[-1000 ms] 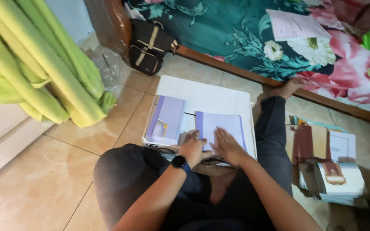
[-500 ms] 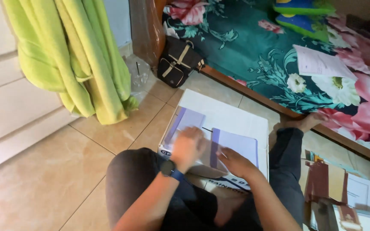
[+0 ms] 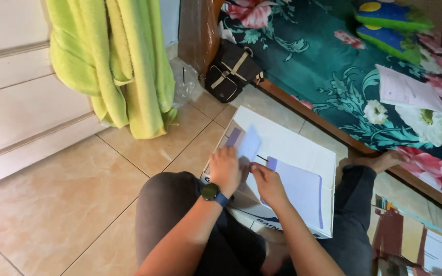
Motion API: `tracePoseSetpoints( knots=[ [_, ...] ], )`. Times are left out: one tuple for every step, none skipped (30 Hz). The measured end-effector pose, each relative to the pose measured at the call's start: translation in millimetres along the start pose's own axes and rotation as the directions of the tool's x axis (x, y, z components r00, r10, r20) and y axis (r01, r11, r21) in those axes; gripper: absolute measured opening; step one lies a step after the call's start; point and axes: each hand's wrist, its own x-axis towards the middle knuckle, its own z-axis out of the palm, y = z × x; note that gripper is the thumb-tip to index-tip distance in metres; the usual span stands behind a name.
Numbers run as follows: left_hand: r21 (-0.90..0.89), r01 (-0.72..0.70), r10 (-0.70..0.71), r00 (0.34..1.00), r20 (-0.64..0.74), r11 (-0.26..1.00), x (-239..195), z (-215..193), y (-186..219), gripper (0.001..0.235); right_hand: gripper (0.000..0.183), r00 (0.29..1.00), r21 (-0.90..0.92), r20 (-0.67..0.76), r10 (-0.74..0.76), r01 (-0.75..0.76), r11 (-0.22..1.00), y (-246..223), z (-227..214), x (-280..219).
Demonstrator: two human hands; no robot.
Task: The person is sitting on the floor, picking up purple and white folders, opening them, and flipping through the pages to inspect the contents.
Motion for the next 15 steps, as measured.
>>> tracePoseSetpoints(
  knots=[
    [0.001,0.002,-0.002,1.000,0.001,1.000,-2,5,9,0.041,0.040,1.000,0.000,0.002,0.000,0.000,1.000,-6,-3,-1],
    [-0.146,-0.132,0.140,0.989,0.044,0.980,-6,10,19,0.044,0.055,0.989,0.295,-0.025,0.143,-0.129,0.947,-11,-7,-3],
    [-0.294,-0.253,0.284,0.957,0.066,0.922,-9,15,29,0.049,0.074,0.959,0.565,-0.009,0.284,-0.229,0.792,-16,-12,-5],
    [-0.296,-0.259,0.292,0.954,0.072,0.920,-15,8,32,0.049,0.074,0.957,0.570,-0.011,0.291,-0.233,0.788,8,-15,4],
    [-0.414,-0.445,0.477,0.879,-0.030,0.794,-21,2,35,0.036,0.079,0.926,0.589,-0.045,0.375,-0.279,0.758,33,-19,13],
    [-0.508,-0.606,0.632,0.761,-0.148,0.611,-31,-5,40,0.027,0.092,0.881,0.614,-0.078,0.466,-0.326,0.718,61,-22,16],
    [-0.519,-0.609,0.644,0.752,-0.138,0.600,-36,-8,42,0.027,0.092,0.871,0.623,-0.082,0.484,-0.334,0.707,79,-34,7],
    [-0.521,-0.628,0.653,0.739,-0.165,0.579,-38,-9,47,0.030,0.064,0.907,0.615,-0.085,0.413,-0.279,0.738,97,-49,0],
    [-0.522,-0.646,0.661,0.725,-0.192,0.557,-40,-12,51,0.033,0.041,0.937,0.605,-0.087,0.339,-0.221,0.765,114,-65,-8],
    [-0.533,-0.655,0.669,0.714,-0.204,0.536,-44,-1,53,0.033,0.041,0.931,0.602,-0.110,0.348,-0.217,0.768,133,-76,-16],
    [-0.497,-0.651,0.667,0.724,-0.178,0.574,-49,9,54,0.035,0.049,0.917,0.546,-0.139,0.375,-0.245,0.801,152,-87,-26],
    [-0.454,-0.647,0.660,0.734,-0.157,0.612,-51,19,55,0.038,0.058,0.903,0.488,-0.169,0.394,-0.271,0.830,168,-98,-33],
    [-0.462,-0.658,0.667,0.725,-0.173,0.595,-48,29,56,0.038,0.058,0.898,0.484,-0.191,0.396,-0.265,0.834,173,-109,-33],
    [-0.444,-0.633,0.670,0.736,-0.094,0.634,-52,38,55,0.042,0.057,0.905,0.405,-0.206,0.373,-0.268,0.874,179,-113,-41],
    [-0.422,-0.610,0.668,0.744,-0.015,0.670,-56,47,53,0.047,0.056,0.911,0.322,-0.218,0.349,-0.271,0.907,186,-117,-50]
  ],
)
